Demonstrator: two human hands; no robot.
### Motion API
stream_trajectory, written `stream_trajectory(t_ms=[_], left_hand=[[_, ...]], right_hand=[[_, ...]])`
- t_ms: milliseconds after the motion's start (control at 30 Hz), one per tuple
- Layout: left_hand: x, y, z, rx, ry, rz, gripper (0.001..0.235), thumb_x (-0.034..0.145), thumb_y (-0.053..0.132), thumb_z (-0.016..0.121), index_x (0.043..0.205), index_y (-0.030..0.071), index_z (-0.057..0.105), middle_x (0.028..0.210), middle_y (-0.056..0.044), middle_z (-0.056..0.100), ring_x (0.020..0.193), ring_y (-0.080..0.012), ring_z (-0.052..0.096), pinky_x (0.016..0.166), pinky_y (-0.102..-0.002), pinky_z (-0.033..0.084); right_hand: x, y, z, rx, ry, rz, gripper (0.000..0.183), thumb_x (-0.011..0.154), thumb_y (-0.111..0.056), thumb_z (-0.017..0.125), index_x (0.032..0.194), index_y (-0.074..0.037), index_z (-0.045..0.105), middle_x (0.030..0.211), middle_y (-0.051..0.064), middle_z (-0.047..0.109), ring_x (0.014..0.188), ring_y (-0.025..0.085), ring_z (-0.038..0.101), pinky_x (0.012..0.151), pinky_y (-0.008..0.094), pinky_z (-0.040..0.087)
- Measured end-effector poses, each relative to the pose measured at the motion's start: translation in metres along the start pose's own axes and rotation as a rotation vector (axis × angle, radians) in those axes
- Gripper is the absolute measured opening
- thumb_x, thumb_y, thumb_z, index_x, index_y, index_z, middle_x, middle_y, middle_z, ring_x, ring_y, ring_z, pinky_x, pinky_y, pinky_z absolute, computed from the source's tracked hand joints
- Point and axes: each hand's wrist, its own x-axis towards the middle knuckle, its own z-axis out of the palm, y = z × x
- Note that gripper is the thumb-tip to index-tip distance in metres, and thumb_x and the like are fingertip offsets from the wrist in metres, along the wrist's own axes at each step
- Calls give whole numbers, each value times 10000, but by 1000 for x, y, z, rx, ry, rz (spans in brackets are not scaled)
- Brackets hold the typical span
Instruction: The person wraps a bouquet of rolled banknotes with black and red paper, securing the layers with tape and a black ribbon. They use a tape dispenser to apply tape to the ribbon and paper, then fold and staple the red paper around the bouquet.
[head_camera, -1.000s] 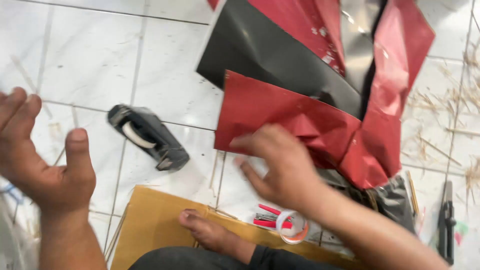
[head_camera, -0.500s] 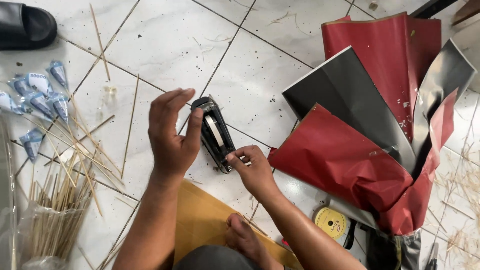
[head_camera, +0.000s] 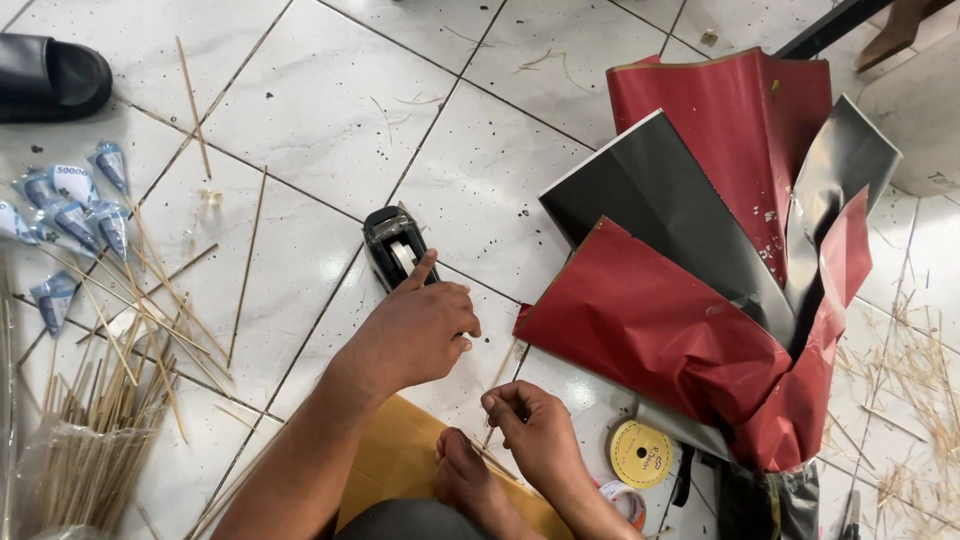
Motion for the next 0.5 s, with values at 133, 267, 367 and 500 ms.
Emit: stream_trajectory(t_ms=[133, 267, 367, 500], left_hand=[[3, -4, 7, -9, -76, -9, 223, 959, 280, 611, 1077, 186, 775, 1069, 64, 683, 1152, -116, 588, 1313, -518, 58], [9, -5, 19, 85, -65, 15, 173, 946, 220, 630, 992, 207, 797, 1041, 50, 647, 1062, -149, 606, 1314, -484, 104], [5, -2, 23, 46, 22, 24, 205, 930, 174, 609, 822, 171, 784, 948, 41, 620, 961, -160, 609, 1316, -444, 160], [4, 2, 20, 16, -57, -11, 167, 936, 169, 625, 868, 145, 776, 1038, 24, 633, 939, -174, 657, 1323, -424, 148]], right_hand=[[11, 6, -1, 28, -30, 32, 151, 918, -218, 747, 886, -76, 783, 693, 35, 726, 595, 115, 543, 547, 274, 483], [14, 3, -2, 25, -30, 48, 133, 915, -199, 767, 885, -73, 791, 709, 32, 751, 593, 96, 535, 557, 256, 436], [19, 10, -1, 30, -12, 36, 130, 910, -203, 784, 873, -79, 799, 681, 10, 718, 559, 91, 478, 542, 258, 411], [18, 8, -3, -11, -2, 6, 140, 913, -221, 788, 873, -89, 809, 652, -24, 670, 584, 75, 465, 569, 246, 410]])
